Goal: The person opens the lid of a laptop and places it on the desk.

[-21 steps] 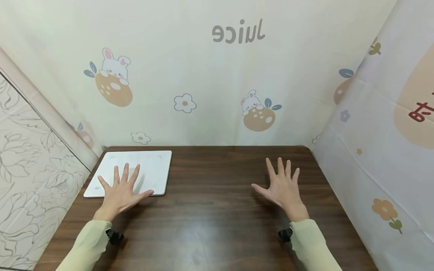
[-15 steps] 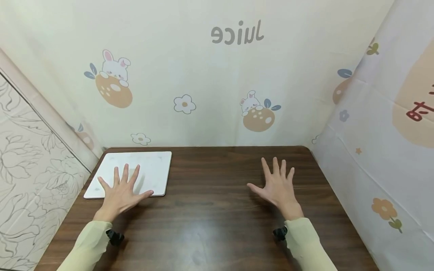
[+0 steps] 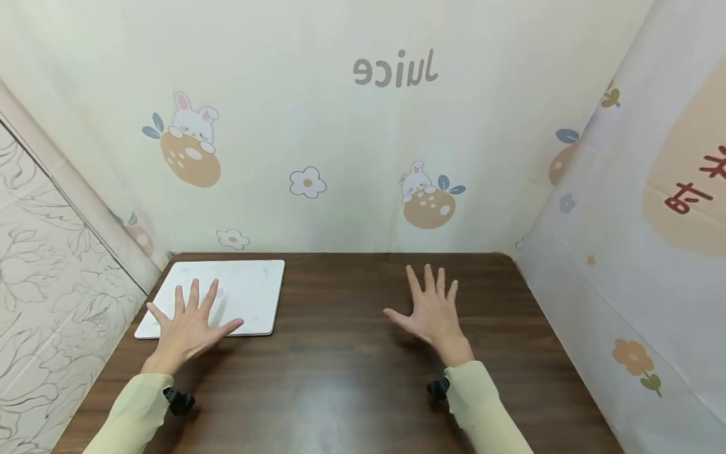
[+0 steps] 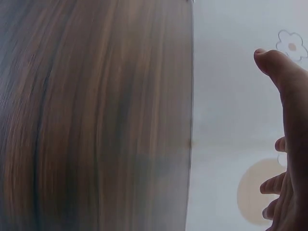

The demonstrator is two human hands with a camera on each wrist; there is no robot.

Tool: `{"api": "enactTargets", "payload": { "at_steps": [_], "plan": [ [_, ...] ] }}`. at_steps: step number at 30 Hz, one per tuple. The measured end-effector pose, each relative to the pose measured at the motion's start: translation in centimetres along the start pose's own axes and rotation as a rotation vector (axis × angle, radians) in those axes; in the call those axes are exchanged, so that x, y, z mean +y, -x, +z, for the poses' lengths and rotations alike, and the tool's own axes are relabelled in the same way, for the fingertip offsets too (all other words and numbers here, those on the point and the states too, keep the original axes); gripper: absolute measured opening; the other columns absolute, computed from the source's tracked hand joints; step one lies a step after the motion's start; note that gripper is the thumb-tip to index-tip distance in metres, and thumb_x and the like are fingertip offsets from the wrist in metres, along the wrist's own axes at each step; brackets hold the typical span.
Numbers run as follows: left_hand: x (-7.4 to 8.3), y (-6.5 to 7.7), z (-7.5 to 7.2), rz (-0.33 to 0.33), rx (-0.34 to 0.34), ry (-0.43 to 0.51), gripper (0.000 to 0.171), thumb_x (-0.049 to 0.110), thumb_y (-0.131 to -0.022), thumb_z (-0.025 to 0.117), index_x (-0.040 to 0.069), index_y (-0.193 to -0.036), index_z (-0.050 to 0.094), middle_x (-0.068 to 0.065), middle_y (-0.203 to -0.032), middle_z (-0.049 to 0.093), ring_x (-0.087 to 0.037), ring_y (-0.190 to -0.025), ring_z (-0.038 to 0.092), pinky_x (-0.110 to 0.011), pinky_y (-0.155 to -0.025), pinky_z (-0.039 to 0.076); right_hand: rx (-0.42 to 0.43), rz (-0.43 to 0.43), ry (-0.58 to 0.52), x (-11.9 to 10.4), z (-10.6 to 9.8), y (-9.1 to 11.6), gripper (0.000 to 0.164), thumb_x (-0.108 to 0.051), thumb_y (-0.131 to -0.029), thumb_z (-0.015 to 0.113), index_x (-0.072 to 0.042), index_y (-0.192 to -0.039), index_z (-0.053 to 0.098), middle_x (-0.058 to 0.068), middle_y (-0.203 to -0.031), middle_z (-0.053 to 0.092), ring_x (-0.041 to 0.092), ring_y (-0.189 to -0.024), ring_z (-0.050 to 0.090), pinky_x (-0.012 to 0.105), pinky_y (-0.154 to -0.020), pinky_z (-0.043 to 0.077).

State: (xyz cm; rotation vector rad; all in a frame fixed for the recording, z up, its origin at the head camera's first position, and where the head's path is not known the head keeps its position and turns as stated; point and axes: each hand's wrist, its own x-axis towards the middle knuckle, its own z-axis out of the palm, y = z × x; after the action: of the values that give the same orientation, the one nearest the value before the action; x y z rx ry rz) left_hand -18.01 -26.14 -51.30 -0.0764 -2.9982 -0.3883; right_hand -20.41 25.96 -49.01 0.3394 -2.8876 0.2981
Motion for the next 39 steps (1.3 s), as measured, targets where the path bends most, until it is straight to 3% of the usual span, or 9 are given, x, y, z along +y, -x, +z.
{"api": "enactTargets", "payload": {
  "at_steps": [8, 13, 24, 39],
  "plan": [
    [-1.6, 0.0, 0.8, -0.025, 0.001, 0.036, 0.112, 0.087, -0.084, 0.05, 0.021, -0.167, 0.016, -0.034, -0.168, 0.009, -0.062, -0.151, -0.007, -0.084, -0.096, -0.029, -0.017, -0.055, -0.067, -3.7, 1.6, -1.2, 0.109, -0.079, -0.084, 0.062, -0.021, -0.166, 0.021, 0.027, -0.168, 0.02, 0.057, -0.154, 0.009, 0.08, -0.116, 0.01],
    [-2.7, 0.3, 1.0, -0.033, 0.002, 0.04, 0.112, 0.085, -0.084, 0.052, 0.018, -0.166, 0.018, -0.036, -0.166, 0.011, -0.066, -0.15, 0.0, -0.089, -0.096, -0.022, -0.054, -0.089, -0.077, -6.1, 2.8, -2.0, 0.109, -0.081, -0.084, 0.059, -0.023, -0.167, 0.019, 0.025, -0.169, 0.019, 0.055, -0.155, 0.009, 0.079, -0.117, 0.011],
    [-5.3, 0.7, 0.8, -0.032, 0.012, 0.041, 0.111, 0.082, -0.086, 0.055, 0.018, -0.167, 0.015, -0.038, -0.166, 0.008, -0.067, -0.148, 0.001, -0.092, -0.099, -0.007, -0.11, -0.158, -0.124, -11.2, 4.5, -3.9, 0.109, -0.083, -0.085, 0.055, -0.023, -0.167, 0.016, 0.021, -0.171, 0.016, 0.051, -0.156, 0.008, 0.074, -0.12, 0.012],
    [-8.2, -0.5, 0.4, -0.075, 0.034, 0.061, 0.112, 0.08, -0.086, 0.058, 0.016, -0.167, 0.013, -0.041, -0.164, 0.006, -0.071, -0.145, 0.007, -0.094, -0.097, 0.004, -0.204, -0.234, -0.19, -18.1, 6.9, -4.8, 0.107, -0.085, -0.087, 0.05, -0.026, -0.168, 0.01, 0.019, -0.172, 0.015, 0.048, -0.157, 0.009, 0.068, -0.123, 0.019]
  ]
}}
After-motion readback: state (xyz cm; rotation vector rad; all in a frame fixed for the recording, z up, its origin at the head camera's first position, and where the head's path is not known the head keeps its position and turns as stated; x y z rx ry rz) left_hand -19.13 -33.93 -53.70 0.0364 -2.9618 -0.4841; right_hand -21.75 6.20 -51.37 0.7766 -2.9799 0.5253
